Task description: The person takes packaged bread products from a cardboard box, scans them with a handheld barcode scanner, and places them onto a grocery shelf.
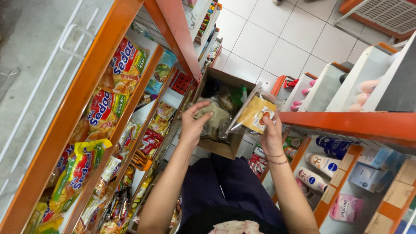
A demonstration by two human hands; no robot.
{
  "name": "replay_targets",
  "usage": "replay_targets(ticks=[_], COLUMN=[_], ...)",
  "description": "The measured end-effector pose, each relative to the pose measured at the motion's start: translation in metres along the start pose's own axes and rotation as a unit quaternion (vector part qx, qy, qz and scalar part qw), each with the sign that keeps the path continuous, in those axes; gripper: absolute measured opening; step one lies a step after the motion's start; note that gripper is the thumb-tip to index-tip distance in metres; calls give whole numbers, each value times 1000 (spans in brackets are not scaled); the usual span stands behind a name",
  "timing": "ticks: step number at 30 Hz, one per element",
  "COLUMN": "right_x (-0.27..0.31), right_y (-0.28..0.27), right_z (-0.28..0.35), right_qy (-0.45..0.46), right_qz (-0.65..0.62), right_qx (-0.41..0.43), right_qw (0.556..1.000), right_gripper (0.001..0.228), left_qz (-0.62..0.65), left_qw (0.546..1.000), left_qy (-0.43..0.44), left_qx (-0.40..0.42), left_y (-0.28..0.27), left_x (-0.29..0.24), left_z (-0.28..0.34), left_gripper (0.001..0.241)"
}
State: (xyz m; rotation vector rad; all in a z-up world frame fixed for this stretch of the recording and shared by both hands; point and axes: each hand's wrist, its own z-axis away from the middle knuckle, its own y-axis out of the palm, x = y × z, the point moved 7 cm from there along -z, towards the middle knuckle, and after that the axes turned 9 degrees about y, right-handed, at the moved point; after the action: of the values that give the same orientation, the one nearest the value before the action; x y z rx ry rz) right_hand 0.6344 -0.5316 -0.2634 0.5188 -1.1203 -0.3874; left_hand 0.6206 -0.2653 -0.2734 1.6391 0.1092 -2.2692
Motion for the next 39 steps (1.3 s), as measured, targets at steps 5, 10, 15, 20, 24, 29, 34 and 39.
replay_targets(ticks=[5, 10, 15, 20, 24, 29, 34, 39], right_x=[-1, -7, -20, -20, -4, 31, 11, 5], right_y=[20, 36, 56, 80, 110, 175, 174, 189], right_z=[12, 32, 41, 40, 45, 77, 67, 67], right_qy=[88, 74, 135, 175, 158, 144, 114, 162], right_qz=[-114, -185, -200, -141, 8, -18, 88, -109], right_qx=[98, 141, 263, 315, 218, 350, 279, 277], right_qw=[985, 970, 934, 922, 963, 926, 949, 941], right_gripper=[76, 79, 68, 77, 81, 90, 90, 86], left_qz=[275, 163, -48, 143, -56, -186, -245, -299], left_qw=[952, 916, 868, 923, 911, 870, 839, 770], left_qy=[67, 277, 482, 332, 403, 456, 485, 559], left_qx=[118, 240, 114, 135, 68, 17, 19, 70], left_y=[15, 40, 61, 58, 36, 35, 32, 19], left_x=[-58, -125, -195, -189, -199, -224, -233, -223], left_z=[39, 111, 168, 166, 176, 189, 190, 201], left_gripper=[62, 45, 94, 89, 57, 64, 66, 59])
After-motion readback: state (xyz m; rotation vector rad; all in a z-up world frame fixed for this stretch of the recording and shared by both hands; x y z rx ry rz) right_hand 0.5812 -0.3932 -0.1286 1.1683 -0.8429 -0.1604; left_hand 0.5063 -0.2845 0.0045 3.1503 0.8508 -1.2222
